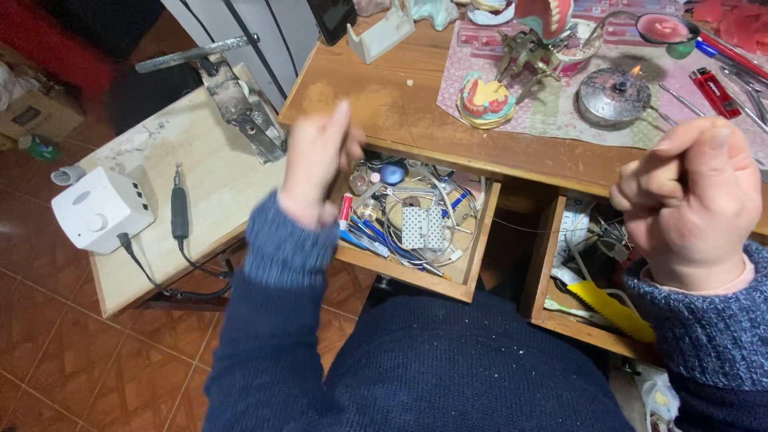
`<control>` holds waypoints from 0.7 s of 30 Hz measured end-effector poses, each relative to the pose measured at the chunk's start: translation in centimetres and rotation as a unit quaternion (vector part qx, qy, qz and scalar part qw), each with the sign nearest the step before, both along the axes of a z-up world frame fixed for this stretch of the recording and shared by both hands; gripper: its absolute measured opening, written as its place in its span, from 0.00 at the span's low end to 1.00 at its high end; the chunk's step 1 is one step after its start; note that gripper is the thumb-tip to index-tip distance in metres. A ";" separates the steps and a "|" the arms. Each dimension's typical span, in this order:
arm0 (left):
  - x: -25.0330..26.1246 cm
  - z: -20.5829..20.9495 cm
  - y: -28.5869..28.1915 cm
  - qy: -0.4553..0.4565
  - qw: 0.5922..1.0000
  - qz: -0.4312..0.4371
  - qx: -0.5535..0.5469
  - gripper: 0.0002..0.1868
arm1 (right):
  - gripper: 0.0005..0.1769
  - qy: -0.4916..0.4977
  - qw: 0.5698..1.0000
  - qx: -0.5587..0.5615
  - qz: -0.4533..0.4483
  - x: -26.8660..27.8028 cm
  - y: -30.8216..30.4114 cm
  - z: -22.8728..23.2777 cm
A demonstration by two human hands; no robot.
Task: The person works on a dental model mounted on a stand, using a metal tool to adjust components. They open a drawer to retrieve a wire, cut it with pliers, and apply a liquid from a bottle to the model.
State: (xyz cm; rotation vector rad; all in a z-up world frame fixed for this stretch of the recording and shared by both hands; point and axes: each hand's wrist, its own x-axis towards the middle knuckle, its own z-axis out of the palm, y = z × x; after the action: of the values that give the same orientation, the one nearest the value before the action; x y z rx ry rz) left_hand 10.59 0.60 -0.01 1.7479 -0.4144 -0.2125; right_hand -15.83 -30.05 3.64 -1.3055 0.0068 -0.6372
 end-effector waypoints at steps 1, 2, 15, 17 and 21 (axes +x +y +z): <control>-1.3 -0.2 -0.3 -0.002 1.000 -0.001 0.001 0.26 | 0.20 -0.002 1.000 0.001 -0.001 0.1 -0.1 -0.3; -2.7 -0.5 -0.5 0.076 0.997 -0.013 0.025 0.25 | 0.21 -0.020 1.000 0.019 0.005 0.2 -0.2 -0.6; -11.1 -1.4 -4.7 -0.066 0.984 -0.074 -0.147 0.13 | 0.15 0.069 0.997 0.034 0.012 2.5 2.4 -0.2; -12.4 3.6 -5.0 -0.306 0.945 -0.053 -0.100 0.09 | 0.15 0.129 0.991 -0.013 0.014 3.5 3.7 -0.2; -13.3 8.8 -5.9 -0.636 0.771 0.026 -0.001 0.09 | 0.17 0.278 0.945 -0.115 0.132 4.4 5.2 -0.5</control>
State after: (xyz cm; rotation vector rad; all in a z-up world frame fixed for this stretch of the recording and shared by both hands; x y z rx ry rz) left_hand -2.74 -5.28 8.80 1.6675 -1.3171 1.1023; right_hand -11.45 -24.86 3.14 -1.6435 0.2205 -0.0242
